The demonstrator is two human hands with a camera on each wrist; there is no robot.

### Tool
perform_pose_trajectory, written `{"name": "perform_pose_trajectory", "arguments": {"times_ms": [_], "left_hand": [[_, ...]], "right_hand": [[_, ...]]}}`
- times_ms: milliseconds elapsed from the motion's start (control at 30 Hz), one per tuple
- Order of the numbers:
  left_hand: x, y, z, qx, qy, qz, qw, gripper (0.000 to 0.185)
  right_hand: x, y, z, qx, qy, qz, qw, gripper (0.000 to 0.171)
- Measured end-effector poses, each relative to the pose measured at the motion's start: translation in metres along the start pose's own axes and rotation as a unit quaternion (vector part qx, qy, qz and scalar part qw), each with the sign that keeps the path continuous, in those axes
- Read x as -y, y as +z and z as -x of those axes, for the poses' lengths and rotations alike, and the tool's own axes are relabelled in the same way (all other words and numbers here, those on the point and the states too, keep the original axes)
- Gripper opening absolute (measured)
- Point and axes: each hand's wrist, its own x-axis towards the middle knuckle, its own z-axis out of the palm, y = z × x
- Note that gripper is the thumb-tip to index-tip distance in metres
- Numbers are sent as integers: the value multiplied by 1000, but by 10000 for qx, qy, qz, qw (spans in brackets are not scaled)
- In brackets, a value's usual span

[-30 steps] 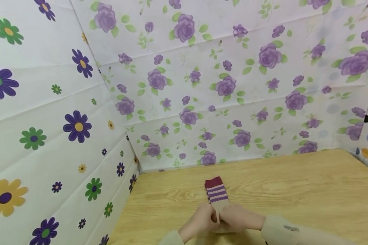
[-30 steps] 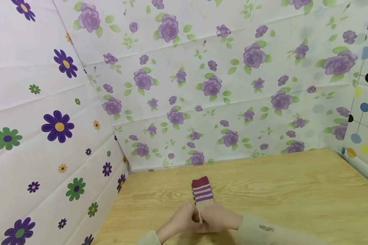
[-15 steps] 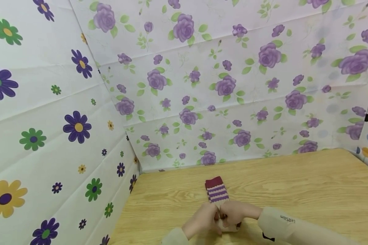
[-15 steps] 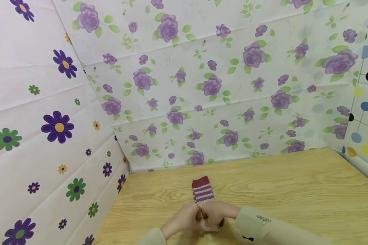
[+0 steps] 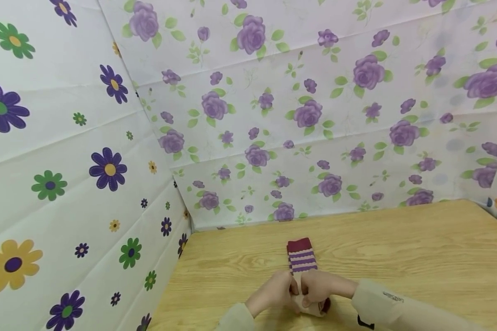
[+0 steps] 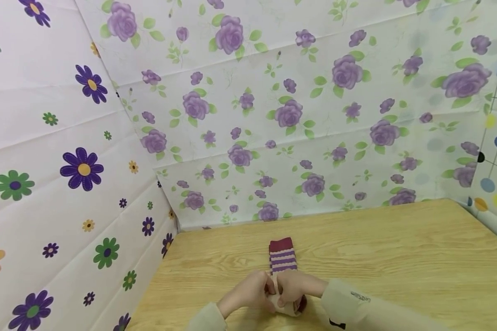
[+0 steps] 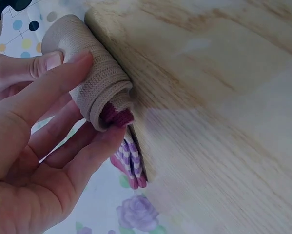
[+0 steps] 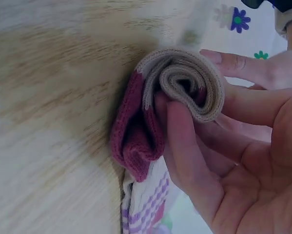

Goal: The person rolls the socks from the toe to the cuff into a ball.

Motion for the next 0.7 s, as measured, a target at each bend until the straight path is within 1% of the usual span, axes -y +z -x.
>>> {"name": "perform_pose_trajectory", "arguments": {"times_ms": [67, 133, 233, 300, 367, 400, 433, 467, 533, 567, 600, 667, 700], "left_hand": [[1, 0, 0, -3, -103, 124, 9999, 23], [2, 0, -1, -21, -143, 222, 9996, 20], [6, -2, -4, -40, -123, 443, 9989, 10], [8, -4, -6, -22, -178, 644, 9978, 7], [10, -5, -8, 37, -328, 844, 9959, 5], [11, -6, -8, 72, -439, 919, 9948, 5], [11, -7, -8, 114, -513, 927, 9943, 6], [12, -7, -8, 145, -620, 1038, 9926, 9], [12, -7, -9, 163, -755, 1103, 9909, 11], [11, -8, -9, 170, -819, 1151, 9898, 10], [11, -8, -9, 161, -877, 1192, 9889, 10], [10, -8, -11, 144, -981, 1263, 9870, 8], [10, -8, -12, 129, -1049, 1307, 9858, 7]], "right_hand": [[-1, 0, 3, -224, -183, 39, 9996, 14], [-2, 1, 6, -540, -421, 57, 9976, 14], [0, 3, 8, -965, -805, 52, 9921, 22], [1, 6, 7, -1231, -1092, 212, 9861, 25], [4, 10, 6, -1409, -1271, 539, 9803, 28], [6, 12, 6, -1472, -1294, 747, 9778, 26], [7, 14, 6, -1526, -1284, 965, 9751, 20], [8, 16, 6, -1558, -1241, 1246, 9720, 15], [10, 19, 7, -1524, -1033, 1738, 9674, 10], [11, 21, 7, -1496, -935, 1937, 9651, 12], [11, 23, 6, -1463, -837, 2162, 9617, 17], [12, 25, 6, -1428, -714, 2623, 9517, 28], [12, 26, 6, -1420, -669, 2789, 9474, 30]]}}
